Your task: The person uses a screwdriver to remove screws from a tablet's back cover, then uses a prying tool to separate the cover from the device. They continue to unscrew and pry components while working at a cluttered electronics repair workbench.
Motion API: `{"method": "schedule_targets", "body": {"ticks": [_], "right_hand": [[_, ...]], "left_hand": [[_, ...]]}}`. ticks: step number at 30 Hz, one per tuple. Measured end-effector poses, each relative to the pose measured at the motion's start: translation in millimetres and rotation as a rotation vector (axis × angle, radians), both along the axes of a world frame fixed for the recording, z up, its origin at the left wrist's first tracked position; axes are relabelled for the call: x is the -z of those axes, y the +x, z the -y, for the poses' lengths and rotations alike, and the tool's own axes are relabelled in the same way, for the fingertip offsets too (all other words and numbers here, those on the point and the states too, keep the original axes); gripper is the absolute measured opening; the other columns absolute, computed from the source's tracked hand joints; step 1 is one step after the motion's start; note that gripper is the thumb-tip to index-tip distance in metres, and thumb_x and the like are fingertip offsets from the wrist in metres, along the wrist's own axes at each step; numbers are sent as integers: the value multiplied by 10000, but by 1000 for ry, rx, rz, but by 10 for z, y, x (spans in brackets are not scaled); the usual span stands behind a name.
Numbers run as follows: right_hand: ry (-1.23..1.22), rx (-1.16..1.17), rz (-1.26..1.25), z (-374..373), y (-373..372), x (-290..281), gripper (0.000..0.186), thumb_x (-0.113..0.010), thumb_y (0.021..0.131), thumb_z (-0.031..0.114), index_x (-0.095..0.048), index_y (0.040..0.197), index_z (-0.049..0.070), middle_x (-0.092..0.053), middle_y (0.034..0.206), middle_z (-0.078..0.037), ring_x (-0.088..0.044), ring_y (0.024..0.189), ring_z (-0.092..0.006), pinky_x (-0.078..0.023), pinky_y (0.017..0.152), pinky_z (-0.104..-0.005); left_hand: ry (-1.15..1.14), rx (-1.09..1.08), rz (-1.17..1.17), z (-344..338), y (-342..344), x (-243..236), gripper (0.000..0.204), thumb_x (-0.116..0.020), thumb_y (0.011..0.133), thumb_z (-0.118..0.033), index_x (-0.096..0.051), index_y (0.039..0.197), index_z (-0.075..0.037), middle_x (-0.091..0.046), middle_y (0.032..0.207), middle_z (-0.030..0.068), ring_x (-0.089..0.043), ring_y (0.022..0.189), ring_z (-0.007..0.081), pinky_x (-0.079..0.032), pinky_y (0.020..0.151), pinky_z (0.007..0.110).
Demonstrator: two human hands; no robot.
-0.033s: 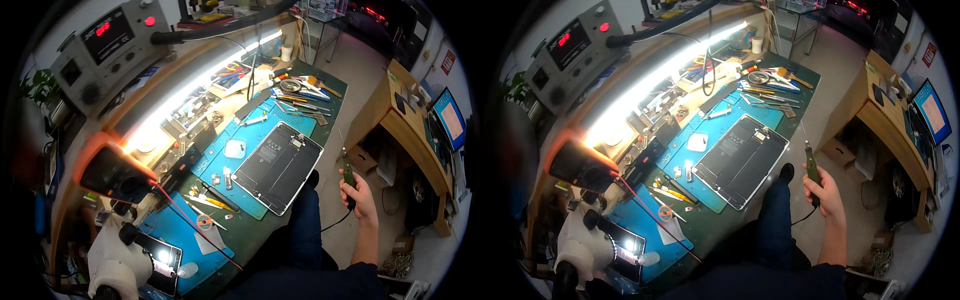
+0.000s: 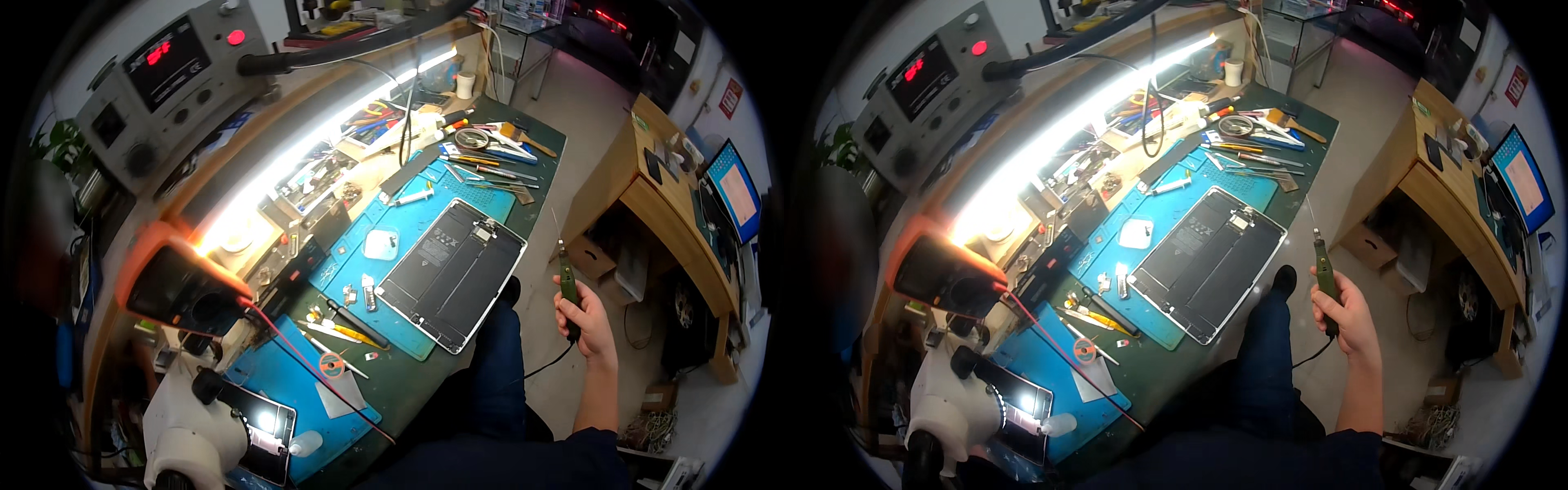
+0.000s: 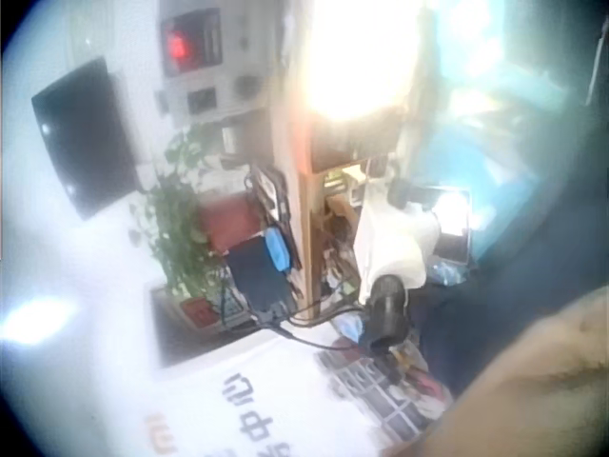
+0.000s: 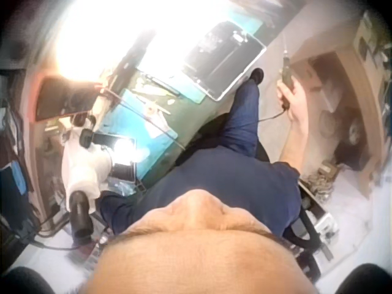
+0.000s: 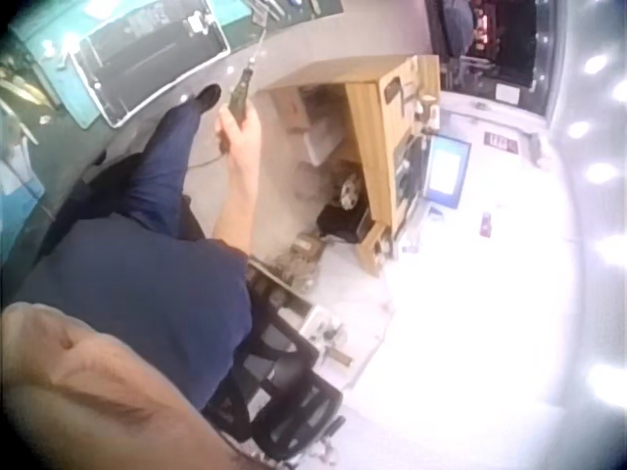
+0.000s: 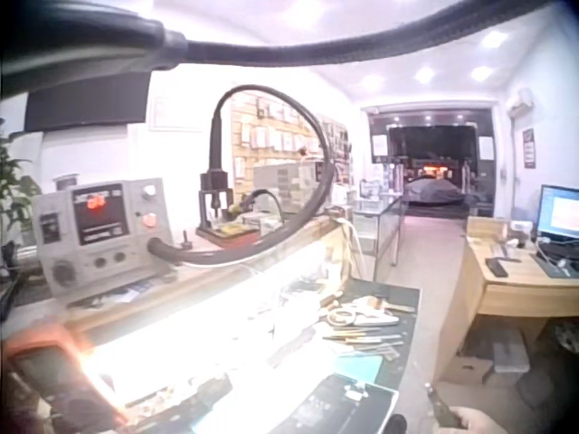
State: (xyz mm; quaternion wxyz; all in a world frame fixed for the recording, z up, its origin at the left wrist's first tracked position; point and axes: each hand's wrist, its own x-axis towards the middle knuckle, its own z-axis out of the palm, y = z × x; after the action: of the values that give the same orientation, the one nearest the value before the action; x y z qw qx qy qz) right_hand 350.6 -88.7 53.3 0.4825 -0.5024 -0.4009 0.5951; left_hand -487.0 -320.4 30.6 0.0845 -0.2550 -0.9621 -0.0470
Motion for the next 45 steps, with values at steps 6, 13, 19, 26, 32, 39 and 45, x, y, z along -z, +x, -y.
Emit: {"method": "schedule_targets", "body": {"ticks": [6,13,19,26,32,39,45], "right_hand": [[-42,26,15,-71,141,197,442,-642,994,65,-521,1411,-19,-590,951,-42,-564,682,-73,-450,536,-223],[-33,75,-12,-92,214,277,451,-616,1010,67,-500,1438,-15,-586,974,-39,-559,692,-68,-447,530,-215],[-20,98,12,6,355,268,450,-618,1012,71,-507,1440,-10,-585,976,-30,-555,692,-60,-447,532,-209],[-27,85,56,24,473,215,503,-656,995,97,-488,1452,-29,-602,969,-46,-572,692,-68,-455,547,-209],[34,-27,259,-318,774,51,552,-655,969,74,-478,1486,-2,-652,1006,-62,-592,714,-71,-460,552,-204],[112,-191,498,-1267,933,11,600,-668,898,38,-535,1483,55,-657,1008,-2,-574,749,-59,-435,595,-199],[268,-430,502,-1696,985,30,597,-710,868,74,-580,1450,63,-665,985,-10,-570,789,-69,-456,689,-215]], "left_hand": [[-61,-16,-8,101,65,-99,277,-611,998,-127,-669,1235,5,-673,1236,207,-617,1153,401,-482,1016,492],[-104,4,-5,143,176,-184,271,-611,1002,-126,-669,1229,10,-678,1217,207,-623,1135,402,-485,1001,491],[-117,10,-4,205,278,-245,265,-611,1005,-124,-669,1224,14,-683,1201,207,-629,1119,403,-487,989,491],[-160,23,-3,207,417,-241,259,-610,1010,-123,-670,1218,19,-688,1182,207,-636,1101,404,-490,974,490],[-226,11,-3,345,534,-229,255,-610,1013,-122,-670,1214,23,-693,1165,208,-641,1086,405,-492,961,489],[-327,84,-50,724,1034,-402,249,-609,1017,-120,-670,1208,28,-698,1146,208,-648,1067,406,-495,946,489],[-150,180,-307,1139,2761,-539,245,-609,1021,-119,-671,1203,33,-702,1130,208,-654,1052,406,-497,933,488]]}}
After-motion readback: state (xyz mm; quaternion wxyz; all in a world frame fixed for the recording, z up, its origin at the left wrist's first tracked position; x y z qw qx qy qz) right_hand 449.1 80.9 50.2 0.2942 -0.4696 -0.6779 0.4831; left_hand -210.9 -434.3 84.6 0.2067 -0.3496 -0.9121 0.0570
